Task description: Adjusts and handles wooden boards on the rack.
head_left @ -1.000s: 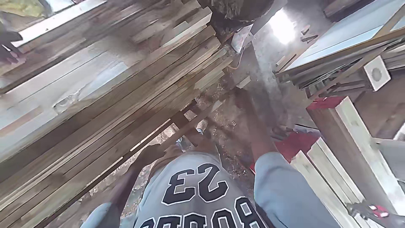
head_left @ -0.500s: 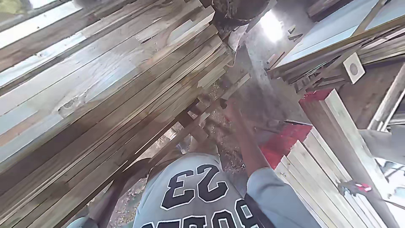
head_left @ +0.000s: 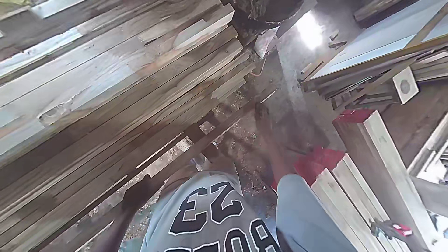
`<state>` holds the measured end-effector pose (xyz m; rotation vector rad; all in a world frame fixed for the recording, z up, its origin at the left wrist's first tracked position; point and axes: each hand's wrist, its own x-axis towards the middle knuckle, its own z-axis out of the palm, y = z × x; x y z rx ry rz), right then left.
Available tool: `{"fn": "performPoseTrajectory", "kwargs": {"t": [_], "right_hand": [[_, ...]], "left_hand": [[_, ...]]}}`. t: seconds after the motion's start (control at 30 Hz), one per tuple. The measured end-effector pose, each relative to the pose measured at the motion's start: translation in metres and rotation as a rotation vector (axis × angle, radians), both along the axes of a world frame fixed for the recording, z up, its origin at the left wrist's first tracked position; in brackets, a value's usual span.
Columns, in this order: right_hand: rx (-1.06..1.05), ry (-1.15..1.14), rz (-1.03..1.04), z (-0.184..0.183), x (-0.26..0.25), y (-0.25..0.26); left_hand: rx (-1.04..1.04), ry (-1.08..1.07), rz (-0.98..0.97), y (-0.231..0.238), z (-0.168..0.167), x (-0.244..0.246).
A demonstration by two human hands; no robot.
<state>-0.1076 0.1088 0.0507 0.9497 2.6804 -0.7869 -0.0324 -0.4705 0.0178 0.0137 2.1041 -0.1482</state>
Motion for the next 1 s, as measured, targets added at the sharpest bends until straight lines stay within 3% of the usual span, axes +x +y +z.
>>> {"fn": "performPoseTrajectory", "kwargs": {"t": [0.1,0.17,0.4,0.53,0.67,0.73,0.87,0.93,1.0], "right_hand": [[0.098,-0.188,0.026,-0.017,0.025,-0.012],[0.12,-0.221,-0.007,-0.009,0.035,-0.01],[0.018,-0.363,-0.045,0.049,-0.045,0.02],[-0.109,-0.421,-0.077,0.043,-0.044,-0.037],[-0.122,-0.547,0.062,0.061,-0.019,-0.102],[-0.144,-0.61,0.128,0.072,-0.008,-0.111],[-0.236,-0.504,0.056,0.071,0.019,-0.07],[-0.122,-0.382,0.016,0.066,0.016,-0.041],[0.006,-0.269,0.024,0.052,0.007,-0.016]], "left_hand": [[-0.007,-0.008,0.0,0.003,0.001,-0.002],[-0.007,0.051,0.013,0.002,-0.004,0.005],[-0.048,0.201,0.044,0.005,-0.015,0.025],[-0.023,0.227,0.031,0.001,-0.019,0.027],[0.009,0.221,0.024,0.001,-0.016,0.026],[0.069,0.174,0.027,-0.003,-0.013,0.022],[0.406,-0.082,0.091,-0.043,-0.02,0.002],[0.493,-0.262,0.159,-0.067,-0.038,-0.007],[0.499,-0.478,0.357,-0.085,-0.045,-0.008]]}}
